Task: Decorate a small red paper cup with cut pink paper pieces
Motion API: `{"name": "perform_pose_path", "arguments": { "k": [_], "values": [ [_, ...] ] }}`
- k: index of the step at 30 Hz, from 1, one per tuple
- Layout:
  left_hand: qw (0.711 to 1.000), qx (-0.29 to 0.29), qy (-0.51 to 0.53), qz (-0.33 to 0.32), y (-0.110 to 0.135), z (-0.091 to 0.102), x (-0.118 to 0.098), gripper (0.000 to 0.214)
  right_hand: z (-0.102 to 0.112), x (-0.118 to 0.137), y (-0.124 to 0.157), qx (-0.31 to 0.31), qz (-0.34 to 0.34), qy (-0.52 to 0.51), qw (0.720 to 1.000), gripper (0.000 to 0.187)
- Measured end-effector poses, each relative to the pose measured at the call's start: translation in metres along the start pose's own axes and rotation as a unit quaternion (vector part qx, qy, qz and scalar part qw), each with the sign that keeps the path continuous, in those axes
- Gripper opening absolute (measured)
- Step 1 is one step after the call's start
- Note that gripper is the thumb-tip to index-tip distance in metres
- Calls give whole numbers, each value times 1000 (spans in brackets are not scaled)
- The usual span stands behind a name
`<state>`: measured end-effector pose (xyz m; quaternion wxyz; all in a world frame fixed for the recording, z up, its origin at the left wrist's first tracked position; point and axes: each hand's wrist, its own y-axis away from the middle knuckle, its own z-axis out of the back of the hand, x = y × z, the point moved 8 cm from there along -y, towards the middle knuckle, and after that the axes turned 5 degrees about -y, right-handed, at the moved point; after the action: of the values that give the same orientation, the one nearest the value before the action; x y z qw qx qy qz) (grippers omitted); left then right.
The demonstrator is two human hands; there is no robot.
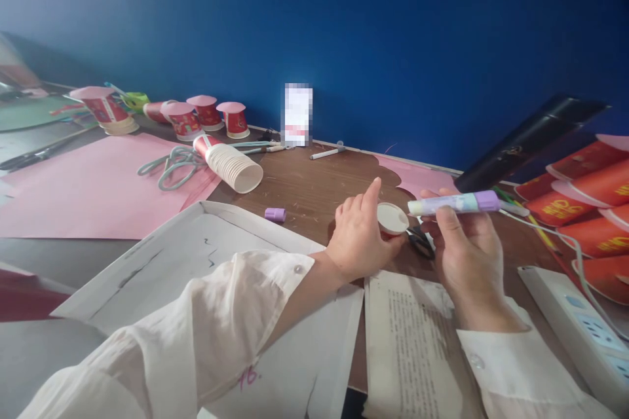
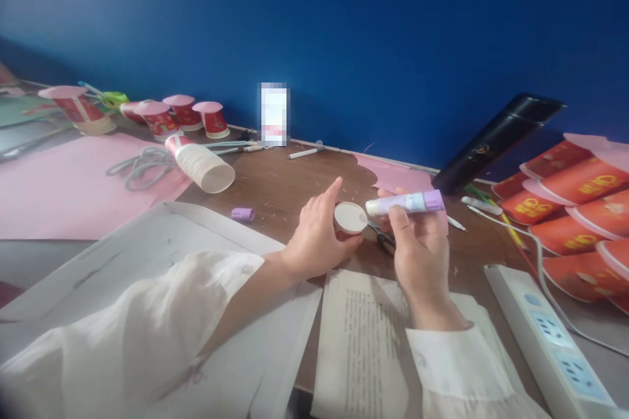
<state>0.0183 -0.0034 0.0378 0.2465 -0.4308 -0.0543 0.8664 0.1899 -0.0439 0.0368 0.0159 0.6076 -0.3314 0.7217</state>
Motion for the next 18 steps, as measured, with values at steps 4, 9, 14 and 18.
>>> {"name": "perform_pose_path", "arguments": {
  "k": [4, 9, 14, 18],
  "values": [
    [1000, 6, 11, -21, 0, -2, -1, 94, -2, -2, 1, -2, -50, -30, 998, 42],
    [1000, 5, 7, -27, 0, -2, -1, 93, -4, 2, 1, 13, -55, 0, 998, 41],
    [1000, 4, 2, -26, 1, -1, -2, 90, -2, 2, 1, 11, -50, 24, 998, 41],
    [1000, 10, -5, -21, 1, -2, -2, 89, -1, 0, 1, 11, -56, 22, 998, 42]
  ]
}}
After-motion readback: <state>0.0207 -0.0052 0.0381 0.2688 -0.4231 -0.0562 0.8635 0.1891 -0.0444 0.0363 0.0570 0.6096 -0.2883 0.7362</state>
